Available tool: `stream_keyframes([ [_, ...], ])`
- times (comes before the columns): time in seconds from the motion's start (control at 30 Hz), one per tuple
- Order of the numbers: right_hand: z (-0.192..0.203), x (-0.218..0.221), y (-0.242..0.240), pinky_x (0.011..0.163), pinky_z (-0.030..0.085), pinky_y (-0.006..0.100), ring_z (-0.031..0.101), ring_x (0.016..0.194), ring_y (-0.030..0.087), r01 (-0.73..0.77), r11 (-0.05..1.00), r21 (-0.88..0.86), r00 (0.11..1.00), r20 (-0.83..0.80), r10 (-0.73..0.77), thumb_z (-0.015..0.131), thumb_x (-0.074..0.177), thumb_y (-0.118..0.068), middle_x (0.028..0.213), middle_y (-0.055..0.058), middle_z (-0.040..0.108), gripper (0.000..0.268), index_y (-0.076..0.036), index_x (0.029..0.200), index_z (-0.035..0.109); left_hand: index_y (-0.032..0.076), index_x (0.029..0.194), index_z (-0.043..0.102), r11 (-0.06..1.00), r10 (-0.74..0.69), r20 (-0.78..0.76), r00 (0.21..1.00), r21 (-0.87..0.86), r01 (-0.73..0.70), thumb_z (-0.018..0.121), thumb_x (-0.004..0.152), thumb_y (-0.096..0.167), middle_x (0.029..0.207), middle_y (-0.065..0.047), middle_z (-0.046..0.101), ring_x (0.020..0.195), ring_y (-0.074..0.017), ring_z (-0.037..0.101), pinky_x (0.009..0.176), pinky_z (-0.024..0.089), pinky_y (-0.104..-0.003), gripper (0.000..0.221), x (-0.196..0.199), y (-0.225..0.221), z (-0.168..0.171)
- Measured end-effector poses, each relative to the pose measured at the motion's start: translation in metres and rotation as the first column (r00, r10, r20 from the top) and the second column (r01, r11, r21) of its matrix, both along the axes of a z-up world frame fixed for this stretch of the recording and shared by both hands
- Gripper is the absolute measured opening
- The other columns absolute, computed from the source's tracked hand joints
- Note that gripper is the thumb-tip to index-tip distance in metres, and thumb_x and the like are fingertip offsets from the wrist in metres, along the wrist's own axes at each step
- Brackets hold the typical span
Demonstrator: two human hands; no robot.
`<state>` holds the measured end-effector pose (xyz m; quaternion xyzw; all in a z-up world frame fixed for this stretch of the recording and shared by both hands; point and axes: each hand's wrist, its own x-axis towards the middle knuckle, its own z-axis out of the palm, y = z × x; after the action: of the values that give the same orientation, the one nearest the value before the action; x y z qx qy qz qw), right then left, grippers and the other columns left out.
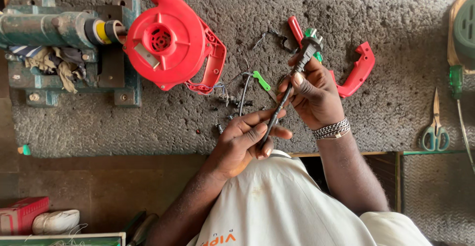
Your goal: The person repairs a red leaf blower by hand, using a yellow screwdriver to adjust internal components and wires. They then use a green screwdriver to tighten screws on the red housing and reassemble the device on a workbench.
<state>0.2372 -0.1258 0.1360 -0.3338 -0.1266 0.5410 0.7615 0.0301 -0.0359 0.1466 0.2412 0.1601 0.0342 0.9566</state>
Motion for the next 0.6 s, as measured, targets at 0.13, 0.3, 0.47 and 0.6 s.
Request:
stream_keyframes([
  [0.13,0.005,0.005,-0.004,0.082,0.063,0.043,0.075,0.097,0.031,-0.077,0.996,0.050,0.997,0.023,0.076,0.065,0.105,-0.010,0.109,0.020,0.072,0.035,0.000,0.136,0.053,-0.003,0.146,0.053,0.999,0.034,-0.023,0.999,0.012,-0.034,0.056,0.110,0.017,0.112,-0.016,0.074,0.074,-0.0096,0.062,0.066,0.050,-0.024,0.042,-0.001,0.003,0.000],
  [0.3,0.007,0.002,-0.004,0.088,0.061,0.042,0.074,0.104,0.031,-0.107,0.992,0.071,0.994,-0.003,0.108,0.068,0.105,-0.012,0.111,0.017,0.071,0.043,0.000,0.143,0.052,-0.003,0.137,0.062,0.991,0.086,-0.021,0.996,0.101,-0.084,0.065,0.101,0.008,0.110,-0.012,0.074,0.077,-0.0129,0.067,0.065,0.055,-0.027,0.038,-0.001,0.003,-0.005],
  [0.47,0.008,-0.002,-0.005,0.093,0.060,0.042,0.073,0.103,0.029,-0.150,0.987,0.055,0.988,-0.015,0.151,0.073,0.103,-0.013,0.112,0.015,0.072,0.043,0.004,0.139,0.056,-0.003,0.126,0.067,0.980,0.157,0.010,0.988,0.124,-0.157,0.072,0.094,-0.004,0.109,-0.015,0.075,0.081,-0.0162,0.072,0.067,0.059,-0.031,0.033,0.002,-0.001,-0.014],
  [0.6,0.008,-0.001,-0.008,0.095,0.058,0.041,0.071,0.103,0.025,-0.151,0.988,0.027,0.989,0.004,0.151,0.073,0.102,-0.012,0.111,0.015,0.072,0.041,0.006,0.136,0.058,-0.003,0.121,0.068,0.974,0.177,0.012,0.984,0.143,-0.177,0.074,0.093,-0.005,0.108,-0.016,0.076,0.084,-0.0166,0.073,0.069,0.059,-0.031,0.029,-0.002,-0.004,-0.020],
])
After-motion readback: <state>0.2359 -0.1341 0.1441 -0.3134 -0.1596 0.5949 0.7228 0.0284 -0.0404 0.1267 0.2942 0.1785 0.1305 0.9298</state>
